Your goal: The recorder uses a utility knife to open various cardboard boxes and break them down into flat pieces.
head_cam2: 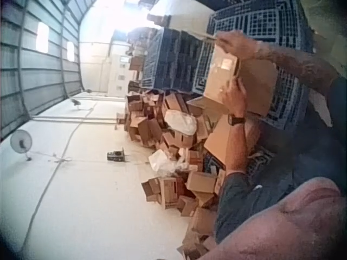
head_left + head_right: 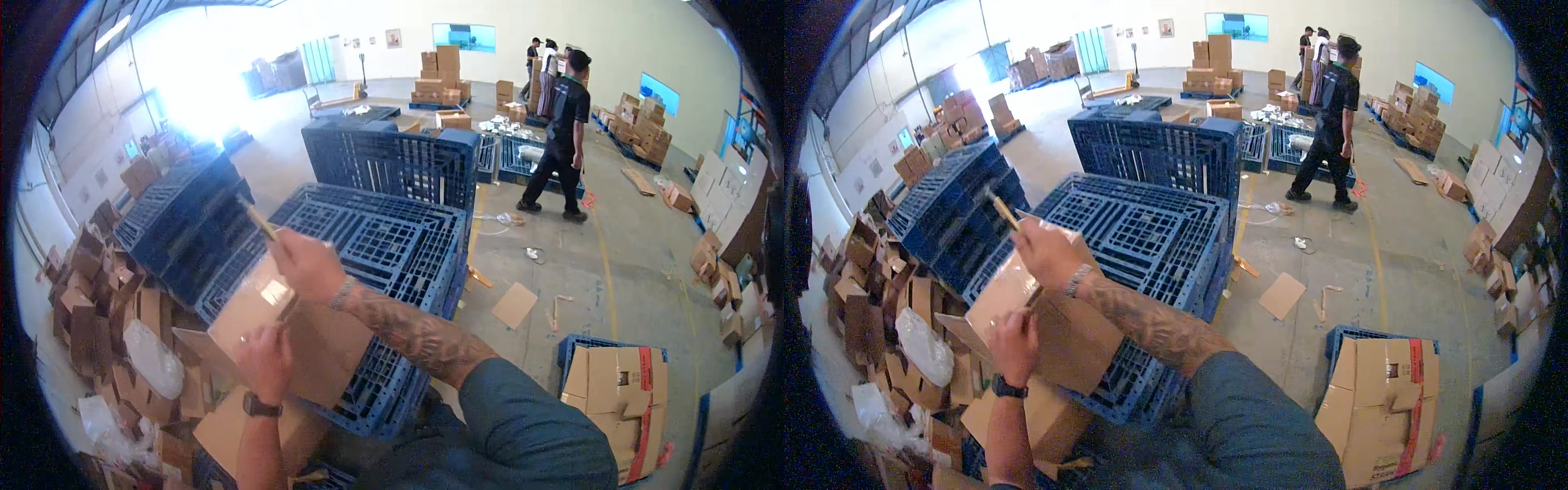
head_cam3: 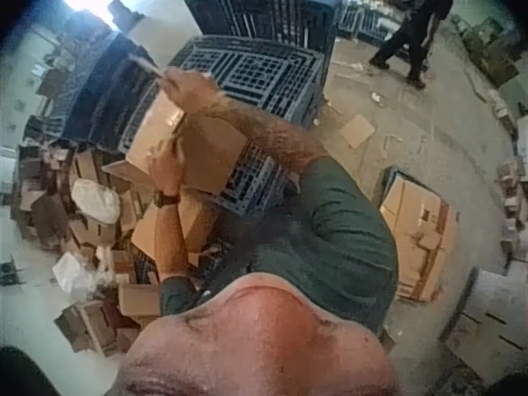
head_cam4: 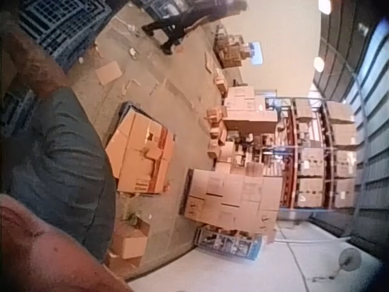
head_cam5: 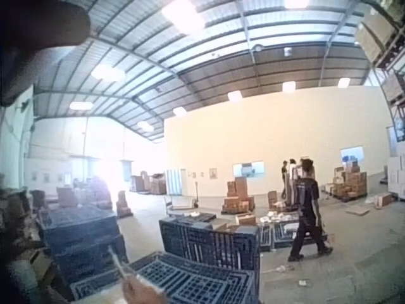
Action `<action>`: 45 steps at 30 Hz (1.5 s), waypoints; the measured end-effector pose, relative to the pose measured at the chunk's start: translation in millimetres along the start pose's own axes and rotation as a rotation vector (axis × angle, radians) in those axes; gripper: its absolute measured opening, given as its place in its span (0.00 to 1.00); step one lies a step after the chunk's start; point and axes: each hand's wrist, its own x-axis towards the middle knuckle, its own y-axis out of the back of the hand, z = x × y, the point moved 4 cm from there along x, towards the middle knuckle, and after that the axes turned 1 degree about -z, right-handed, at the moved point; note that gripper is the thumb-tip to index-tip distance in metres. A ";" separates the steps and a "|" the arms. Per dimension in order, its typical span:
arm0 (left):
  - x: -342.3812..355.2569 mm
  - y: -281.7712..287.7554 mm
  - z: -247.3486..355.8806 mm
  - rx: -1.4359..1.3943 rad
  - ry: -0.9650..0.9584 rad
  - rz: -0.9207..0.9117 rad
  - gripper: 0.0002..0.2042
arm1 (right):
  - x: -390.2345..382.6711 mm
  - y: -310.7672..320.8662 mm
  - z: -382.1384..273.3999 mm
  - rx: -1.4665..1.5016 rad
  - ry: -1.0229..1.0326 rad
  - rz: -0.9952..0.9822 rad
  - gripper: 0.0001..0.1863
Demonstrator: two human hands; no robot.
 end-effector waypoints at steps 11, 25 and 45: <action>39.1 -13.6 -6.0 -0.029 0.014 -0.067 0.10 | -141.1 14.9 46.0 -0.140 -0.278 -0.046 0.13; 22.3 -6.9 7.2 0.039 -0.022 -0.039 0.10 | -149.5 -15.0 41.6 -0.353 -0.259 0.000 0.11; 26.9 -12.5 19.2 0.154 0.070 -0.047 0.15 | -284.4 -81.5 181.6 -0.442 -0.482 -0.215 0.14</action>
